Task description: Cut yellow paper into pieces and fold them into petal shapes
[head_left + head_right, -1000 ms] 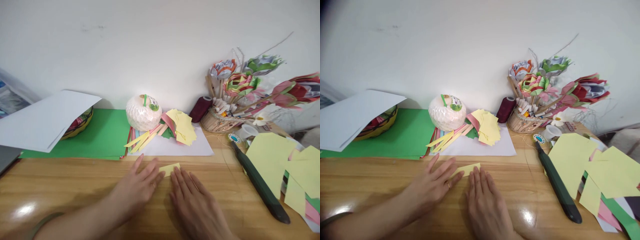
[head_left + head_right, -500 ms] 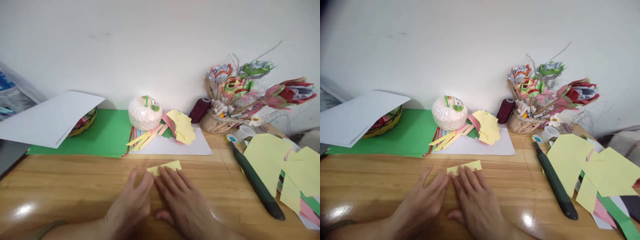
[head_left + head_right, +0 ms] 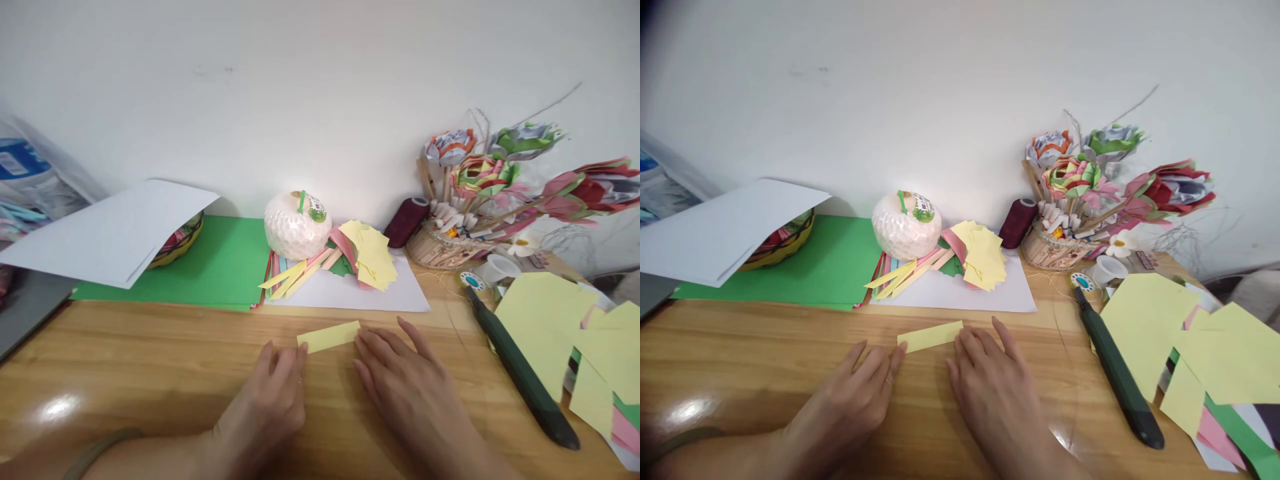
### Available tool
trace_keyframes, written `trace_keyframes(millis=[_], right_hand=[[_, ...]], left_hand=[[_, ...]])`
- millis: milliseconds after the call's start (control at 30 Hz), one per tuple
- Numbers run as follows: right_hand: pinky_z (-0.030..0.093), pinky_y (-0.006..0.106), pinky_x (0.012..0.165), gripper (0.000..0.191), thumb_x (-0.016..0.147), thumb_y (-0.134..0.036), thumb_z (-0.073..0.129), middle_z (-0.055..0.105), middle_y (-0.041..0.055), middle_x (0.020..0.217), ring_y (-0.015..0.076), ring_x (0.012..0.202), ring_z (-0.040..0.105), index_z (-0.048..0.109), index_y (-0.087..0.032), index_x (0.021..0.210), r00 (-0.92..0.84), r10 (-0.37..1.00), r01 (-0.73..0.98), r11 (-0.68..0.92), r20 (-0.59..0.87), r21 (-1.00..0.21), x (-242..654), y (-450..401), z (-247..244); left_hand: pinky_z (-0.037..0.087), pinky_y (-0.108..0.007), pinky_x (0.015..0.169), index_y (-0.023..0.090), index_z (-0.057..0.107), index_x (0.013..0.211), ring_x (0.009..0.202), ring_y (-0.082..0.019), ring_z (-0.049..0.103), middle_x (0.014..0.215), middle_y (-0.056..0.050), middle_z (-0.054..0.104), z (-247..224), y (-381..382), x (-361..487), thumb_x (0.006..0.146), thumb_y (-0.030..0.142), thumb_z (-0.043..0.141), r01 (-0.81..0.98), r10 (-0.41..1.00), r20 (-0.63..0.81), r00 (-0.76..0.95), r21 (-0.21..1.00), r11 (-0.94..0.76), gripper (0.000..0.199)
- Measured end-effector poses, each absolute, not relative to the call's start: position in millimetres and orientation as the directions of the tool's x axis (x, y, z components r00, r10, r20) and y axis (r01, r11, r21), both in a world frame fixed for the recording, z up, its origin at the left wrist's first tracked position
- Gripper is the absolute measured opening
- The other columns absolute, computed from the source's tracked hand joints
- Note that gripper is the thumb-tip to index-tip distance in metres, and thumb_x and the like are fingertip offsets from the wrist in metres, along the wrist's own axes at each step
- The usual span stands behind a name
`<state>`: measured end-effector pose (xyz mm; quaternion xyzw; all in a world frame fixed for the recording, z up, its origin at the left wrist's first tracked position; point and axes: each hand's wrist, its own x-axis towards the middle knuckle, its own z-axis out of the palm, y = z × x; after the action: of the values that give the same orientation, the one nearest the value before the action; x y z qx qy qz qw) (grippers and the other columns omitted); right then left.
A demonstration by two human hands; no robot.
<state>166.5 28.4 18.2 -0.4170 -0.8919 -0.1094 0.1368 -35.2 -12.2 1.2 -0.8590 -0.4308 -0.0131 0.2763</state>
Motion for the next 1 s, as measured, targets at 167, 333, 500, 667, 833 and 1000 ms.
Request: trace_keyframes(millis=[167,333,500,667,833,1000], right_hand=[[0.038,0.043,0.091,0.026,0.088,-0.015,0.043,0.068,0.0119,0.094,0.0238,0.087,0.061,0.068,-0.011,0.086,-0.623,0.739,0.782,0.579,0.256,0.232,172,30,17],[0.045,0.035,0.064,0.018,0.086,-0.015,0.047,0.064,0.0076,0.078,0.0227,0.073,0.060,0.064,-0.016,0.079,-0.585,0.788,0.807,0.542,0.190,0.236,179,38,18],[0.043,0.031,0.059,0.017,0.089,-0.023,0.045,0.061,0.0032,0.077,0.0199,0.073,0.058,0.060,-0.020,0.096,-0.515,0.833,0.853,0.520,0.205,0.029,183,50,13],[0.046,0.038,0.075,0.019,0.086,-0.029,0.051,0.058,0.0079,0.098,0.0244,0.094,0.054,0.056,-0.018,0.100,-0.440,0.878,0.866,0.471,0.189,-0.170,186,62,5],[0.045,0.031,0.064,0.010,0.084,-0.017,0.051,0.055,0.0027,0.083,0.0173,0.077,0.054,0.047,-0.021,0.076,-0.463,0.878,0.776,0.467,0.121,-0.423,182,58,6],[0.046,0.030,0.075,0.015,0.083,-0.015,0.052,0.055,0.0064,0.102,0.0169,0.093,0.054,0.046,-0.020,0.070,-0.554,0.794,0.582,0.584,0.249,-0.566,169,43,7]], left_hand=[[0.044,-0.037,0.079,0.008,0.066,0.109,0.078,-0.022,0.052,0.086,-0.011,0.068,4,-17,-36,0.076,0.016,0.051,0.715,0.744,0.207,0.636,-0.522,-0.466,0.037],[0.042,-0.039,0.080,0.004,0.069,0.098,0.087,-0.026,0.054,0.093,-0.015,0.068,-9,-17,-34,0.072,0.017,0.052,0.745,0.699,0.317,0.641,-0.477,-0.467,0.033],[0.042,-0.038,0.076,0.003,0.069,0.092,0.084,-0.026,0.056,0.089,-0.016,0.069,-10,-13,-33,0.072,0.016,0.050,0.715,0.630,0.358,0.689,-0.480,-0.508,0.031],[0.045,-0.035,0.070,0.003,0.067,0.089,0.075,-0.023,0.057,0.079,-0.014,0.066,-2,-5,-36,0.073,0.010,0.049,0.732,0.634,0.368,0.680,-0.394,-0.557,0.025],[0.045,-0.028,0.052,0.012,0.061,0.101,0.064,-0.018,0.056,0.076,-0.004,0.062,2,10,-36,0.075,0.008,0.050,0.779,0.720,0.321,0.615,-0.112,-0.616,0.029],[0.051,-0.034,0.064,0.012,0.034,0.134,0.078,-0.022,0.060,0.090,-0.006,0.064,8,16,-34,0.085,0.017,0.045,0.780,0.791,0.191,0.582,0.145,-0.609,0.051]])
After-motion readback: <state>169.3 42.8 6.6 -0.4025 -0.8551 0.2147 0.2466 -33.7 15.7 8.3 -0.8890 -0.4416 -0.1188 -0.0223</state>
